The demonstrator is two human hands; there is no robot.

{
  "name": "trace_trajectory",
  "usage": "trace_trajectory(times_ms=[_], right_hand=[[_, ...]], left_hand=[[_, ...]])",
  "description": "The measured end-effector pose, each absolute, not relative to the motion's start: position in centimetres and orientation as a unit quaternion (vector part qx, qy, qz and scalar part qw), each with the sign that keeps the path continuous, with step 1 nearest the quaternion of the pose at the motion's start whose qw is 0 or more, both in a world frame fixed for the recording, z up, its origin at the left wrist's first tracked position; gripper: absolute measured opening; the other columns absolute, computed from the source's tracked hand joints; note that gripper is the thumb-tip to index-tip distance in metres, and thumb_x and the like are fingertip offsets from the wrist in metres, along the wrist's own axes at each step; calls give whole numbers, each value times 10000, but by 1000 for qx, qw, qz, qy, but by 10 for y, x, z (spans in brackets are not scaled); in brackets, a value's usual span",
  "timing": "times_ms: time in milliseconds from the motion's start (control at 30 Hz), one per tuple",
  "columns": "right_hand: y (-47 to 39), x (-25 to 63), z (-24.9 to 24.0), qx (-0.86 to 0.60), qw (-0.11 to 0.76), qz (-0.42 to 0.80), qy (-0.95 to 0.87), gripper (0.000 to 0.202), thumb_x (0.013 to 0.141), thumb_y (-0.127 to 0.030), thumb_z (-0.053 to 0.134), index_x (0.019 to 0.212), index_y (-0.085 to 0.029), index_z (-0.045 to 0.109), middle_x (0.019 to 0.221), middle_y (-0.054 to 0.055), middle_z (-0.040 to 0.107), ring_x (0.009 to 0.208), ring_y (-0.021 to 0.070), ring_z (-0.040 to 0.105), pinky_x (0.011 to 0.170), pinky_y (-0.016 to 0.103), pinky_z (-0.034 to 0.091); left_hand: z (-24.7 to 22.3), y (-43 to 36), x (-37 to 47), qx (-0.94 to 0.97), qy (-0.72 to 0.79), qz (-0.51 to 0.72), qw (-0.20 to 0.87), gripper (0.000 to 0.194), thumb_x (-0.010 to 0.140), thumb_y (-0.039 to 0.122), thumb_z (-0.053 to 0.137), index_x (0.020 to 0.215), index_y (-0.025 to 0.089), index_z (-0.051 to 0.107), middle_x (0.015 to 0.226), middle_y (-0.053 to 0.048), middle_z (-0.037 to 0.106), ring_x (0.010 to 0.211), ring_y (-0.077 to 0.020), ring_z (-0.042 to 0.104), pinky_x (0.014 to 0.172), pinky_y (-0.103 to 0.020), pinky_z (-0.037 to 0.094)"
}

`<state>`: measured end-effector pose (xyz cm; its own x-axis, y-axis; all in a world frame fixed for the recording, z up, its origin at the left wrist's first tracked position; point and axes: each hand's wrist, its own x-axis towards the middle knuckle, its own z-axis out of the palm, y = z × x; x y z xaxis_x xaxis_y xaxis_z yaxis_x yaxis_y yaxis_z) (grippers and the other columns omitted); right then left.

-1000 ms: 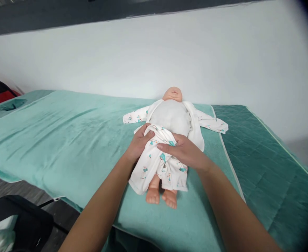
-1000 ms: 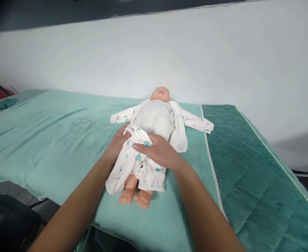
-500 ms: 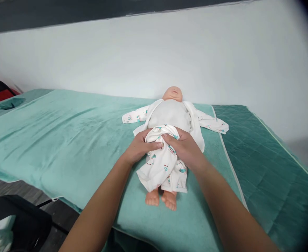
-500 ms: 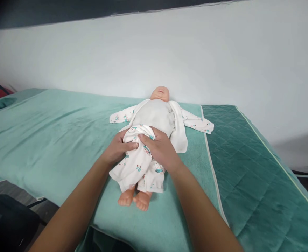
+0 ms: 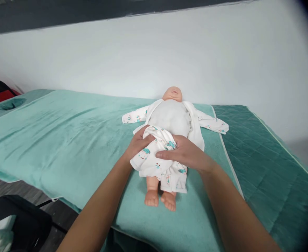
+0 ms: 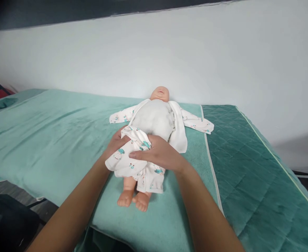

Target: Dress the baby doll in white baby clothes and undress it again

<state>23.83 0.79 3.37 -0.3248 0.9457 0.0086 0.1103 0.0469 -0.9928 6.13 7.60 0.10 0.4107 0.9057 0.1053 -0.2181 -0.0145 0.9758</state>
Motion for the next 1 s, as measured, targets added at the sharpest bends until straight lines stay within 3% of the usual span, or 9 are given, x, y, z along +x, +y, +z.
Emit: trace_trajectory(times_ms=[467, 1000], right_hand=[[13, 237, 26, -440, 452, 545, -552, 399, 857, -455, 673, 1177, -218, 659, 1096, 51, 717, 1015, 239, 653, 859, 360, 510], [11, 234, 29, -457, 439, 537, -556, 400, 878, -481, 636, 1188, -229, 660, 1059, 50, 724, 984, 239, 658, 836, 369, 518]], left_hand=[[1, 76, 60, 566, 303, 435, 631, 349, 725, 436, 780, 911, 171, 649, 820, -2, 616, 706, -131, 536, 665, -235, 437], [-4, 78, 60, 562, 293, 442, 635, 338, 741, 419, 774, 941, 169, 670, 845, -19, 654, 735, -143, 576, 684, -245, 462]])
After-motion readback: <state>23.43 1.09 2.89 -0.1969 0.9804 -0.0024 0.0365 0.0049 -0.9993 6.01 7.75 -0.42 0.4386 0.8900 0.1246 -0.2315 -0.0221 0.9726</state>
